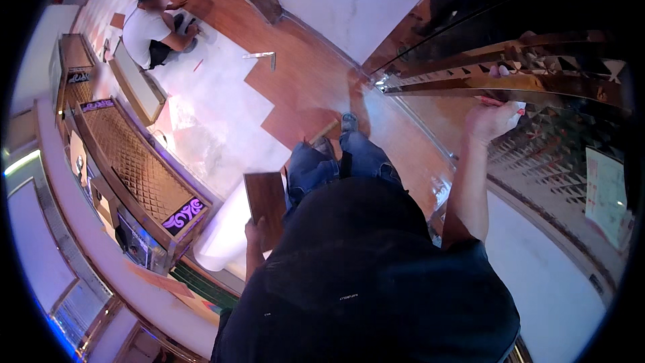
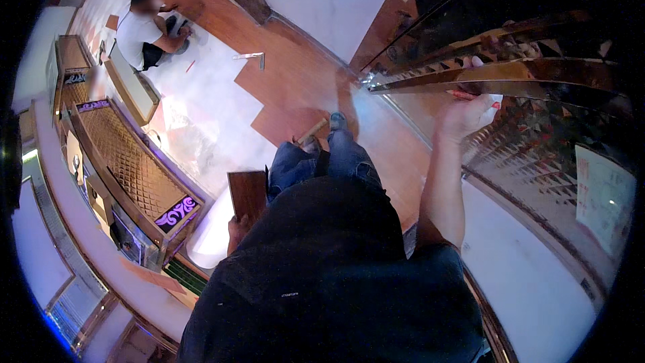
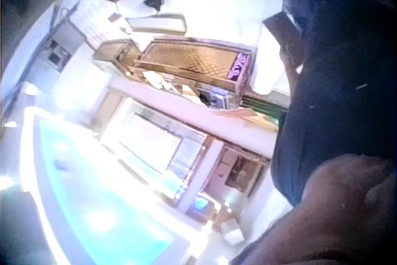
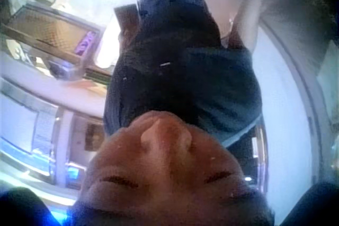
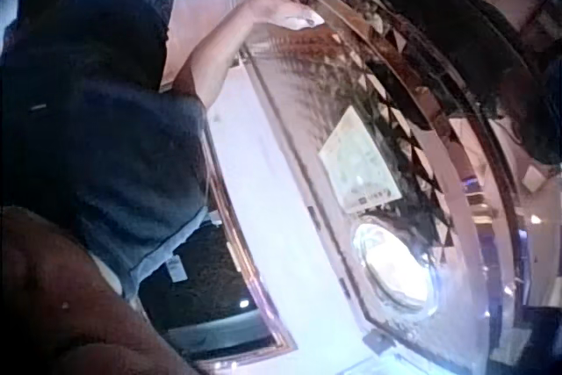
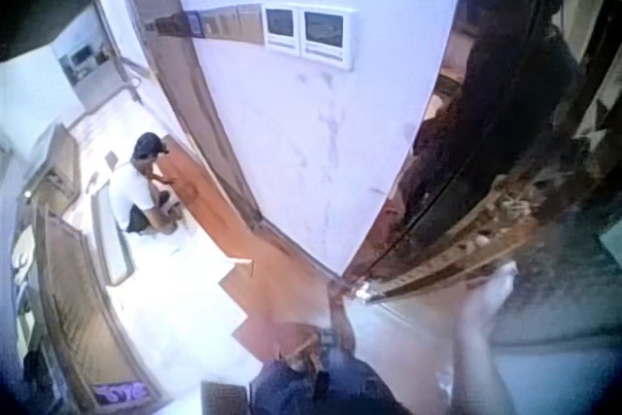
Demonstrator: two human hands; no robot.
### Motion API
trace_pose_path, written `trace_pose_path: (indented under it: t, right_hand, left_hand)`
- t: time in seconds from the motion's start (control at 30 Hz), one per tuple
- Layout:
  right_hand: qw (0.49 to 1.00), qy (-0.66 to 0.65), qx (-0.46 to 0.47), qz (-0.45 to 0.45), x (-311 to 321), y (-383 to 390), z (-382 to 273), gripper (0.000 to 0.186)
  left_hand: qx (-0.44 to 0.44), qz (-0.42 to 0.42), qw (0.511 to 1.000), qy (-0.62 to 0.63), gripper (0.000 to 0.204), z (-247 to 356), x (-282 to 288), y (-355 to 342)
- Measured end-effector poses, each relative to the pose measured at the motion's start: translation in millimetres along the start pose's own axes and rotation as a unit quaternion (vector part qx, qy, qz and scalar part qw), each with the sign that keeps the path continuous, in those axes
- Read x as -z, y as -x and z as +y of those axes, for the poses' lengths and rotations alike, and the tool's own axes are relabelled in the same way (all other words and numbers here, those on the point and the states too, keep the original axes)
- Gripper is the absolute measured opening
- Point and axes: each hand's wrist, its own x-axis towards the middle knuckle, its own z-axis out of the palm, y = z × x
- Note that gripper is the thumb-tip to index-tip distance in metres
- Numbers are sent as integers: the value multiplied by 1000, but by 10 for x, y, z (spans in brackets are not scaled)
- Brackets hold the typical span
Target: The person installs wooden flooring planks on a subfloor, using a hammer to secure them. They then mark a plank with a pencil and cut it to size using a table saw.
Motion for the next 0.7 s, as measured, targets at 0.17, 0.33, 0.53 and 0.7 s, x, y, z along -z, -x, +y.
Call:
trace_pose_path:
  t: [0.17,0.33,0.53,0.7]
  right_hand:
    - [999,-26,-18,-22,-24,46,-6,47]
    - [1000,7,3,18,142,-82,146,44]
    - [993,-81,-10,87,153,-267,212,34]
    - [989,-75,-66,111,359,-118,-13,21]
  left_hand:
    - [-103,-4,991,-88,48,388,737,-985]
    - [-165,-65,972,-156,45,697,1430,-1665]
    - [-242,-116,921,-283,48,234,1925,-2860]
    - [-306,-178,861,-365,48,130,2251,-3560]
